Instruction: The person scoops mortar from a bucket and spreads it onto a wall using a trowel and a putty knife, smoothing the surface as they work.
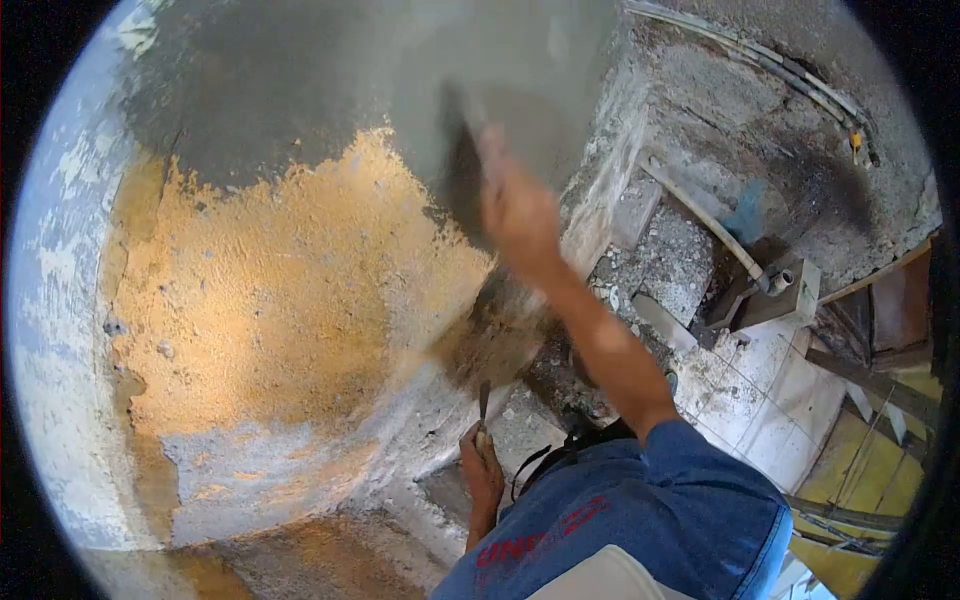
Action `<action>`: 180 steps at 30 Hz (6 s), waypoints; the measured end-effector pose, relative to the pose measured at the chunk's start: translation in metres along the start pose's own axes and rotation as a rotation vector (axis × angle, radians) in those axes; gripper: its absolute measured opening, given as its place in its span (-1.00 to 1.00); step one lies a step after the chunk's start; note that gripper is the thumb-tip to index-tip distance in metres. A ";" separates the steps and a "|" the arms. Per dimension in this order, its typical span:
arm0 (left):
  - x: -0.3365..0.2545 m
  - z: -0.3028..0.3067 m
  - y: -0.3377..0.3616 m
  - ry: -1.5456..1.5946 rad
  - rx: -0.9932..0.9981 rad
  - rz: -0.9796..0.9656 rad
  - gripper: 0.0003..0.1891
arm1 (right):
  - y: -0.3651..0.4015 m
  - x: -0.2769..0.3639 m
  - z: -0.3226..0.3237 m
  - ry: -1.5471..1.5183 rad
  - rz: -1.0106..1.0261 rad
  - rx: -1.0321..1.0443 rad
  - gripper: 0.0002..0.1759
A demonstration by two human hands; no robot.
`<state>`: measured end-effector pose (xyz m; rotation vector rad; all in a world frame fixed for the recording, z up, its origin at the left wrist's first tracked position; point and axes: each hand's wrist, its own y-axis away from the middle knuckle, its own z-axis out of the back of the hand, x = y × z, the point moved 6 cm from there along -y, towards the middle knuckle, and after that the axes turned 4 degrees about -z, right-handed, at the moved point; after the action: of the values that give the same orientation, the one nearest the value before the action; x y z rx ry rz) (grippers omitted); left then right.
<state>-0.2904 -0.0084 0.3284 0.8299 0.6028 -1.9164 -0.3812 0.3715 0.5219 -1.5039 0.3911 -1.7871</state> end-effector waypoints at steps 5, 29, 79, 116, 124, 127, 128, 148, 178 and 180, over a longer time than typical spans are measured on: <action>0.022 0.004 0.015 0.053 -0.012 0.083 -0.66 | -0.084 -0.044 -0.031 0.121 -0.204 -0.027 -0.66; -0.074 -0.068 0.021 0.049 -0.191 0.247 -0.75 | 0.046 -0.079 0.001 -0.097 0.480 0.345 -0.37; -0.142 -0.166 0.114 0.110 -0.634 0.423 -0.61 | -0.184 -0.124 0.100 -0.066 0.735 0.124 -0.42; -0.153 -0.151 0.147 0.113 -0.767 0.381 -0.55 | 0.007 -0.117 0.037 -0.332 0.365 0.650 -0.36; -0.163 -0.144 0.140 0.140 -0.745 0.499 -0.53 | -0.160 -0.119 0.034 0.041 0.421 0.087 -0.37; -0.158 -0.140 0.115 0.176 -0.735 0.322 -0.55 | -0.012 -0.120 0.052 -0.025 0.605 0.625 -0.37; -0.156 -0.139 0.122 0.177 -0.735 0.319 -0.55 | 0.034 -0.135 0.057 -0.170 0.596 0.774 -0.44; -0.121 -0.132 0.140 0.157 -0.821 0.328 -0.59 | -0.280 -0.225 0.126 -0.040 -0.105 -0.045 -0.66; -0.153 -0.147 0.061 0.212 -0.574 0.285 -0.57 | -0.138 -0.182 0.036 -0.205 -0.246 0.437 -0.43; -0.159 -0.143 0.053 0.227 -0.586 0.306 -0.57 | -0.152 -0.186 0.082 -0.086 -0.250 0.605 -0.41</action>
<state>-0.1468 0.1562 0.3519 0.7061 1.0463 -1.2752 -0.3524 0.6239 0.5123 -1.2172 -0.3734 -1.7985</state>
